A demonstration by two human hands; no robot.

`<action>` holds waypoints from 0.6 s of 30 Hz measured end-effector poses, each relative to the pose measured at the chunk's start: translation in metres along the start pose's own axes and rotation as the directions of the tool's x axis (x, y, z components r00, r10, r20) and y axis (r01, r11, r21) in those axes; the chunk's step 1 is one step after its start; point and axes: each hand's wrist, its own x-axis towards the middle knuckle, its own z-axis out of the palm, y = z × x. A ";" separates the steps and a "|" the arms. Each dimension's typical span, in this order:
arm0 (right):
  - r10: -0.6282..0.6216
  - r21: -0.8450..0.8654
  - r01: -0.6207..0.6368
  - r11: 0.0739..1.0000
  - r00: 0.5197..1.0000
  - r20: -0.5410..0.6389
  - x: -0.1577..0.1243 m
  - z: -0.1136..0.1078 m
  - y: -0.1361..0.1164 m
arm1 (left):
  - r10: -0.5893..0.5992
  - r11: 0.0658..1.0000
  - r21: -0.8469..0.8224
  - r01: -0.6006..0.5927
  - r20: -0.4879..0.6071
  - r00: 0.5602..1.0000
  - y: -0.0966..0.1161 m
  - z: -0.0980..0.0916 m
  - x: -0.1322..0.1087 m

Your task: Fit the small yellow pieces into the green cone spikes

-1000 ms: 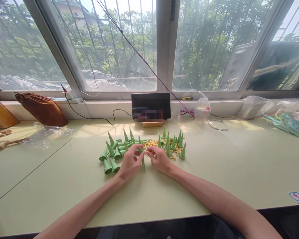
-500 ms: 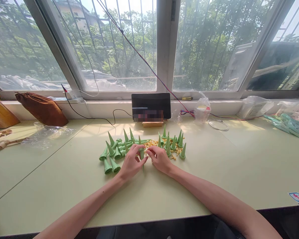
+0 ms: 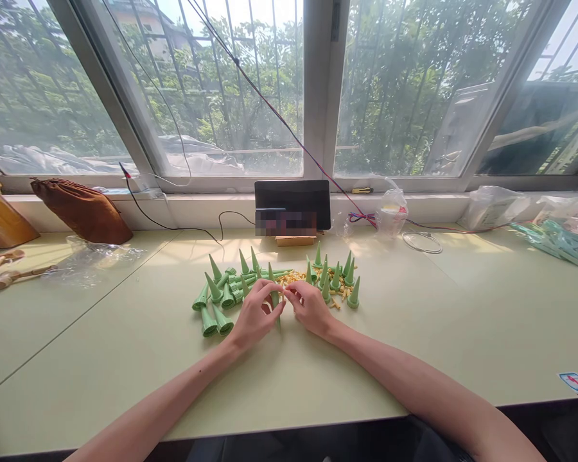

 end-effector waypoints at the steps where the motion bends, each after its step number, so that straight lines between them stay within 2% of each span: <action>1: -0.008 0.001 0.008 1.000 1.000 -0.001 0.000 0.000 0.000 | 0.000 1.000 0.003 0.000 -0.002 1.000 0.000 0.000 0.000; 8: -0.042 -0.009 0.041 0.999 0.999 -0.013 -0.001 0.002 0.004 | -0.004 1.000 0.010 0.004 -0.006 1.000 -0.001 0.000 0.000; 18: -0.010 0.017 0.009 1.000 1.000 0.009 0.000 0.000 0.000 | -0.004 1.000 -0.009 0.004 -0.007 1.000 0.002 -0.001 0.001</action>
